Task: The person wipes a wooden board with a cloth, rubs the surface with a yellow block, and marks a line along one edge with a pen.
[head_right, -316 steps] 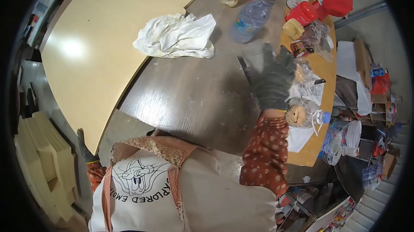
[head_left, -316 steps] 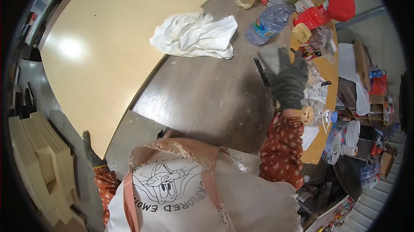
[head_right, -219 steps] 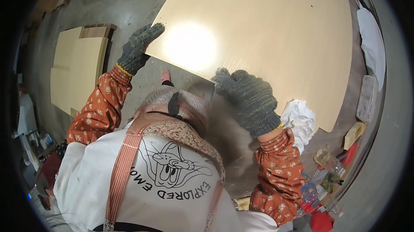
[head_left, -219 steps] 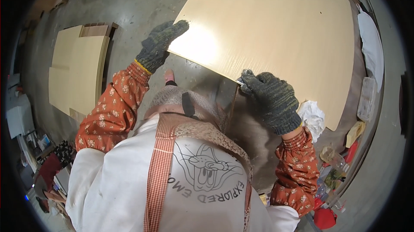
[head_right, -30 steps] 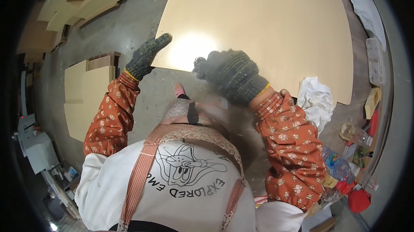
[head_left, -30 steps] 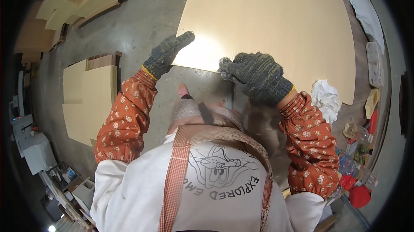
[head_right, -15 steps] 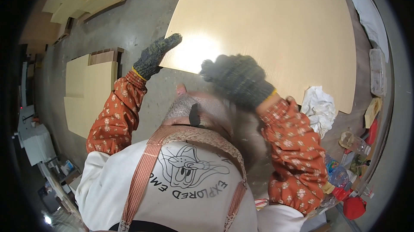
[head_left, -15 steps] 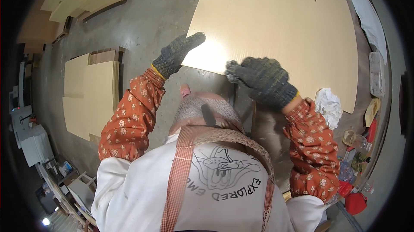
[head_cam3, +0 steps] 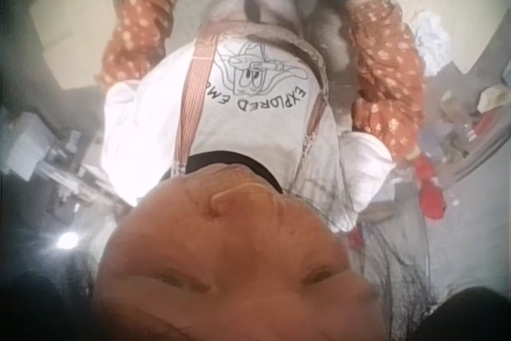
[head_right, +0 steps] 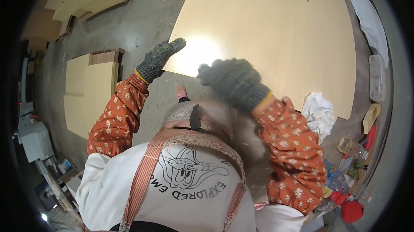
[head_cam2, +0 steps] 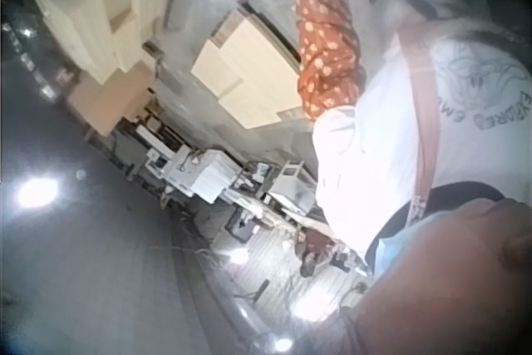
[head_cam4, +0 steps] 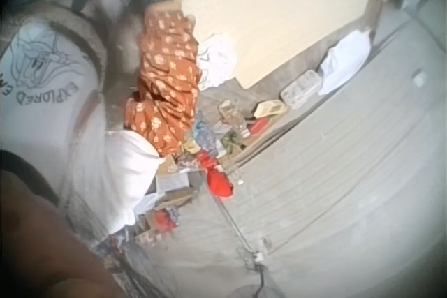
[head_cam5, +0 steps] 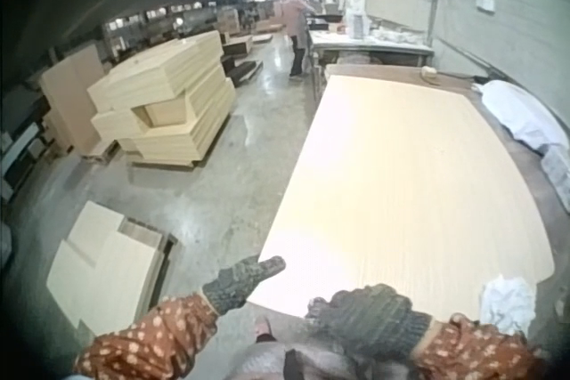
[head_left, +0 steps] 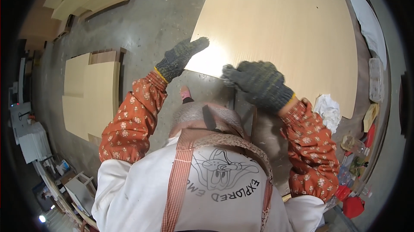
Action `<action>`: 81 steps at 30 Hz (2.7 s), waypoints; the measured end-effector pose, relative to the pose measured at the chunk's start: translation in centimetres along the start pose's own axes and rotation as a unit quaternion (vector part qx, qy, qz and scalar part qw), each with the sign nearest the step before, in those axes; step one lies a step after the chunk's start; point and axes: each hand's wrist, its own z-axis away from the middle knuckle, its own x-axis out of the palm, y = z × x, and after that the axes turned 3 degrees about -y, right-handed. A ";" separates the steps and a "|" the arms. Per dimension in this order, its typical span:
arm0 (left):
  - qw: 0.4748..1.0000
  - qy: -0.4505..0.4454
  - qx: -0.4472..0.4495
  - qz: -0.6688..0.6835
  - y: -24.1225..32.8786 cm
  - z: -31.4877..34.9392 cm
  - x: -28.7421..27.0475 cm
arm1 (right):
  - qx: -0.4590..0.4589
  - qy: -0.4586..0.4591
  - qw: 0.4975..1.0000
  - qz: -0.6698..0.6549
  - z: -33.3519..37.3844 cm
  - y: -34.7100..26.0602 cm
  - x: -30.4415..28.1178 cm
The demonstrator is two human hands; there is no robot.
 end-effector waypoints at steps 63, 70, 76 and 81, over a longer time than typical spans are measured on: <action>0.987 -0.084 0.135 -0.034 -0.3 -0.4 5.2 | 0.560 0.400 0.719 0.101 14.7 -6.2 9.0; 0.983 -0.039 0.181 0.002 -1.3 -0.7 5.9 | 0.549 0.131 0.819 0.099 7.6 -9.8 7.1; 0.985 -0.048 0.168 -0.008 -0.1 -0.6 5.8 | 0.492 0.106 0.862 -0.066 5.7 -11.6 6.9; 0.990 -0.070 0.117 -0.021 0.0 -0.2 4.8 | 0.489 0.202 0.837 0.137 6.0 -10.8 9.7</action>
